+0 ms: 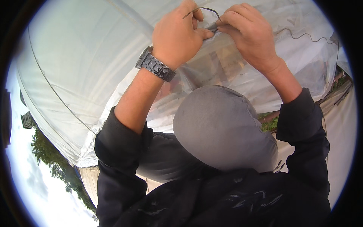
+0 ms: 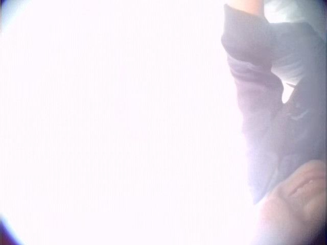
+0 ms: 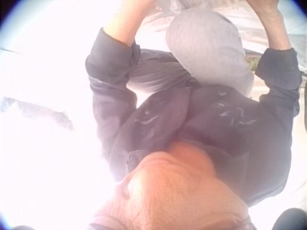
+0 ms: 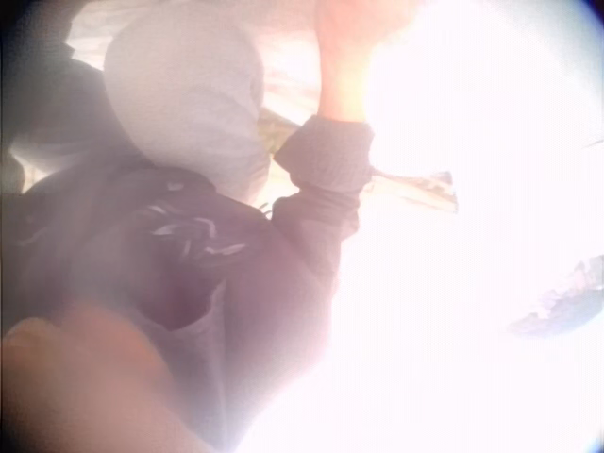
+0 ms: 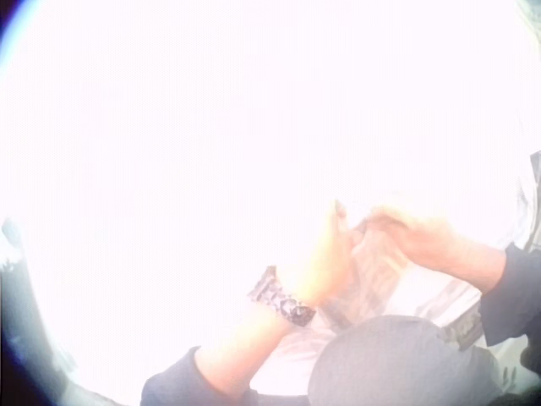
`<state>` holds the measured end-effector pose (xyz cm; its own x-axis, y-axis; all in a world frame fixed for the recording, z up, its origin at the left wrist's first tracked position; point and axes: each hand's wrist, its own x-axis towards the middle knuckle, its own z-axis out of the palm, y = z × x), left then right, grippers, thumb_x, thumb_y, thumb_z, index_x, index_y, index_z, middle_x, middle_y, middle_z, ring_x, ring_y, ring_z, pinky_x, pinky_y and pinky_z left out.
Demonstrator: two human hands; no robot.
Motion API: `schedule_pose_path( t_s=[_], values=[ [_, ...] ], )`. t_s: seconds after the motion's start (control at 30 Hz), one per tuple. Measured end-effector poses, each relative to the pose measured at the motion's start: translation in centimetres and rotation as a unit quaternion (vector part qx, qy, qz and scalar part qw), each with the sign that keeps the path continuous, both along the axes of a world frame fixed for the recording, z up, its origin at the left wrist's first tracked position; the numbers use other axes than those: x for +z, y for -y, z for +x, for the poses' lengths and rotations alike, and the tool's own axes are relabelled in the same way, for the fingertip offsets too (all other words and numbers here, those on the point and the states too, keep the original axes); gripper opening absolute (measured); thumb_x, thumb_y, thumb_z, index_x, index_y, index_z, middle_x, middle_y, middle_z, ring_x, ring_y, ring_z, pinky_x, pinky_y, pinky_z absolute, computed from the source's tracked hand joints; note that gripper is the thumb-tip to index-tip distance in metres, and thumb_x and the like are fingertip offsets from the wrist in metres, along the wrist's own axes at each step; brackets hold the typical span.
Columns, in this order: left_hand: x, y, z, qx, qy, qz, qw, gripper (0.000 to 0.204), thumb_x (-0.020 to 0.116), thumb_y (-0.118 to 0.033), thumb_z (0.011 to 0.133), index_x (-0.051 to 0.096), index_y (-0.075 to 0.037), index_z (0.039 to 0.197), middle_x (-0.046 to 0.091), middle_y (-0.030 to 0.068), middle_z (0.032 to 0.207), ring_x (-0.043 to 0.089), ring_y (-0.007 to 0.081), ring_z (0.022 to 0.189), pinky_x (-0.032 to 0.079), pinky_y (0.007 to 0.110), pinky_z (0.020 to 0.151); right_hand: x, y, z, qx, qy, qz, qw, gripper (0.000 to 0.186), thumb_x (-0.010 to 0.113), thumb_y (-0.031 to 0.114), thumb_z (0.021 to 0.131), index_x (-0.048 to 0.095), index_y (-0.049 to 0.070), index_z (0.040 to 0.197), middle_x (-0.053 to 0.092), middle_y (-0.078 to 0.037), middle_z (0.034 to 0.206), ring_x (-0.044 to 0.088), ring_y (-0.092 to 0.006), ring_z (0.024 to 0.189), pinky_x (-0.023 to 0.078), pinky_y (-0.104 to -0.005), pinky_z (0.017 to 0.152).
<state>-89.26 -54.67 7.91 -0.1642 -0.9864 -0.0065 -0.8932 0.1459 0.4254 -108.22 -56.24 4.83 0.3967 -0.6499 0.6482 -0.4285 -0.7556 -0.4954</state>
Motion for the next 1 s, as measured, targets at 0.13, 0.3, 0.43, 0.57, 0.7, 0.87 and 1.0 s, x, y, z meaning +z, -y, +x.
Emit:
schedule_pose_path(
  t_s=[0.13,0.3,0.43,0.57,0.7,0.87,1.0],
  values=[
    [1.4,1.1,-0.2,-0.017,0.022,0.069,0.997,0.040,0.083,-0.026,0.082,0.063,-0.007,0.111,0.073,0.0145,0.102,0.070,0.0354,0.099,0.054,0.047,0.085,-0.4,-0.3,-0.4,-0.008,-0.004,-0.008,1.000,0.017,0.076,-0.004,0.079,0.071,0.000,0.094,0.066,-0.007,0.092,0.061,-0.0258,0.086,0.050,-0.0359,0.074],
    [3.9,0.6,-1.1,0.026,0.049,0.075,0.996,0.030,0.083,-0.022,0.080,0.066,-0.009,0.101,0.075,0.0136,0.096,0.072,0.0357,0.094,0.056,0.046,0.080,-0.6,0.0,-0.7,0.003,-0.043,-0.027,0.999,0.013,0.076,-0.002,0.081,0.070,0.001,0.092,0.065,-0.006,0.093,0.060,-0.0256,0.088,0.049,-0.0367,0.075],
    [4.0,1.0,-0.8,0.002,0.043,0.081,0.996,0.028,0.081,-0.019,0.080,0.066,-0.008,0.101,0.074,0.0152,0.095,0.072,0.0367,0.094,0.056,0.048,0.078,-0.6,-0.1,-0.8,0.019,-0.063,-0.042,0.997,0.011,0.077,0.001,0.082,0.067,0.000,0.088,0.065,-0.006,0.093,0.059,-0.0260,0.089,0.047,-0.0368,0.076],
    [2.3,1.6,-0.2,-0.034,0.078,0.064,0.994,0.025,0.077,-0.015,0.081,0.066,-0.007,0.101,0.074,0.0171,0.095,0.071,0.0394,0.091,0.056,0.049,0.075,-0.6,-0.2,-0.9,0.035,-0.092,-0.030,0.995,0.010,0.075,0.001,0.084,0.066,0.000,0.087,0.065,-0.006,0.093,0.059,-0.0265,0.090,0.047,-0.0368,0.077],
    [1.2,1.9,-0.1,-0.045,0.100,0.035,0.993,0.026,0.074,-0.013,0.081,0.066,-0.004,0.103,0.074,0.0174,0.096,0.072,0.0401,0.091,0.058,0.048,0.077,-0.4,0.2,-0.6,0.036,-0.133,-0.051,0.989,0.007,0.072,-0.001,0.085,0.068,0.001,0.090,0.065,-0.006,0.093,0.059,-0.0274,0.092,0.048,-0.0374,0.079],
    [1.4,0.3,-0.3,0.031,0.110,-0.003,0.993,0.036,0.085,-0.027,0.079,0.064,-0.006,0.099,0.075,0.0130,0.093,0.072,0.0361,0.090,0.056,0.047,0.074,1.3,0.0,-1.6,0.029,-0.085,0.072,0.993,0.013,0.072,0.001,0.089,0.072,0.000,0.102,0.067,-0.007,0.095,0.063,-0.0249,0.091,0.051,-0.0343,0.081],
    [2.8,1.0,-0.3,0.021,0.157,0.048,0.986,0.040,0.084,-0.032,0.081,0.067,-0.006,0.106,0.076,0.0158,0.098,0.073,0.0364,0.095,0.058,0.047,0.078,2.8,0.2,-3.3,0.012,-0.022,0.146,0.989,0.016,0.073,0.005,0.093,0.073,-0.002,0.108,0.070,-0.007,0.096,0.066,-0.0197,0.089,0.053,-0.0309,0.080]
  ],
)
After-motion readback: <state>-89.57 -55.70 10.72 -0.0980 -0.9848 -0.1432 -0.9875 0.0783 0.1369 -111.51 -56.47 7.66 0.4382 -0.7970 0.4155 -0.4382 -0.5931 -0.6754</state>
